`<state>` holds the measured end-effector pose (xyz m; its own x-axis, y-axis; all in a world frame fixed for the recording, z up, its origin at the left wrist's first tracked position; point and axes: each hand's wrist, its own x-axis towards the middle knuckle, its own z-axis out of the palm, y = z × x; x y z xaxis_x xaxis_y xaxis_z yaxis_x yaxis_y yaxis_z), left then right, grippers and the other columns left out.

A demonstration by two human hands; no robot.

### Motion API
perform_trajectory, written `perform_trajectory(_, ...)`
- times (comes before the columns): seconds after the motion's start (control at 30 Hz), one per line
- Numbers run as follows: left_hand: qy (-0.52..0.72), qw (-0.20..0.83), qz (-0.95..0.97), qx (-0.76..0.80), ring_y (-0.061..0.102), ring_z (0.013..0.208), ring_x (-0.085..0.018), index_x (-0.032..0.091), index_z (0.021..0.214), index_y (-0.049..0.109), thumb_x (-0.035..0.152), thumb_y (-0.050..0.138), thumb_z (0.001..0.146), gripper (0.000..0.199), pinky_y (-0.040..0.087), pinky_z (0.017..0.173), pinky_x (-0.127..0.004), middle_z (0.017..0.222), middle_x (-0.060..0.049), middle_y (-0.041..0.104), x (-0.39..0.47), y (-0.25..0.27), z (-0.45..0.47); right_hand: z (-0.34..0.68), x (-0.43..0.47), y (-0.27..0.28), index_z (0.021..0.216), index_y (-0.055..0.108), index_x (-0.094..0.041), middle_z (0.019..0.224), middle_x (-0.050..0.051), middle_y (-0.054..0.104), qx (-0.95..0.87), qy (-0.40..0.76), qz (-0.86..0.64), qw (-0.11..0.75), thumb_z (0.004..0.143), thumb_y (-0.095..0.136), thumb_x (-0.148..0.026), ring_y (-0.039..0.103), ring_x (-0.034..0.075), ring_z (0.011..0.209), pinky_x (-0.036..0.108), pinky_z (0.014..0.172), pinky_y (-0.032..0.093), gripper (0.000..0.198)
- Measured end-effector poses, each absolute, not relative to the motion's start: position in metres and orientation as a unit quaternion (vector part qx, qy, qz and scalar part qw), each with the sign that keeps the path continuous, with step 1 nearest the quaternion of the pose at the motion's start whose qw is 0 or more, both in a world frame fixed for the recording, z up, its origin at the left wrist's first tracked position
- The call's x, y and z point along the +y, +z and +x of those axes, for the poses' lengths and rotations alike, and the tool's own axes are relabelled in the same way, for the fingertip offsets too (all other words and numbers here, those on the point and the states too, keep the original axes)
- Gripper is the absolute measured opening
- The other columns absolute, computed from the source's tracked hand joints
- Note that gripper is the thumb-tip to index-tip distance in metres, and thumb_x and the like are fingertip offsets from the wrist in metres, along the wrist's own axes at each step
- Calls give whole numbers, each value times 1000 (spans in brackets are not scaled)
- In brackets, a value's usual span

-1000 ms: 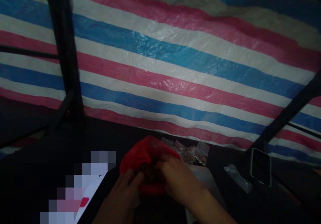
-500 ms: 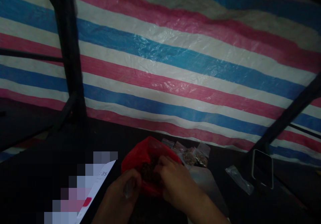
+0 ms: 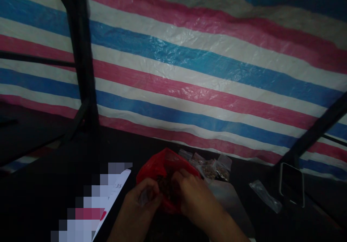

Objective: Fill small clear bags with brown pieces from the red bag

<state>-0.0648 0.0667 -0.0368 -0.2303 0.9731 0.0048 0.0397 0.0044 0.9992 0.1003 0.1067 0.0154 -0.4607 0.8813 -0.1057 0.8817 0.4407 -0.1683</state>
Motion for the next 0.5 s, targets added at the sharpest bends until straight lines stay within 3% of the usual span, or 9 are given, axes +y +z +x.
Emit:
perform_trajectory(0.13, 593, 483, 373, 525, 50, 60, -14, 24, 57, 56, 33, 71, 56, 18, 42, 58, -25, 59, 6, 53, 74, -37, -57, 102, 107, 7, 131, 69, -19, 136, 12, 71, 853, -131, 504, -27, 79, 60, 1, 71, 26, 119, 32, 94, 50, 57)
perform_trajectory(0.33, 605, 529, 356, 477, 51, 60, -12, 22, 59, 56, 26, 74, 60, 19, 44, 58, -24, 62, 7, 54, 77, -44, -56, 104, 103, -2, 121, 76, -22, 127, 9, 77, 835, -171, 512, -106, 81, 62, -8, 69, 27, 122, 35, 104, 48, 45)
perform_trajectory(0.5, 596, 458, 423, 506, 61, 67, -17, 23, 70, 63, 27, 72, 67, 11, 51, 62, -26, 68, 4, 62, 75, -44, -63, 103, 108, -11, 109, 80, -23, 116, 5, 81, 805, -245, 506, -187, 75, 62, -2, 73, 23, 114, 30, 98, 51, 44)
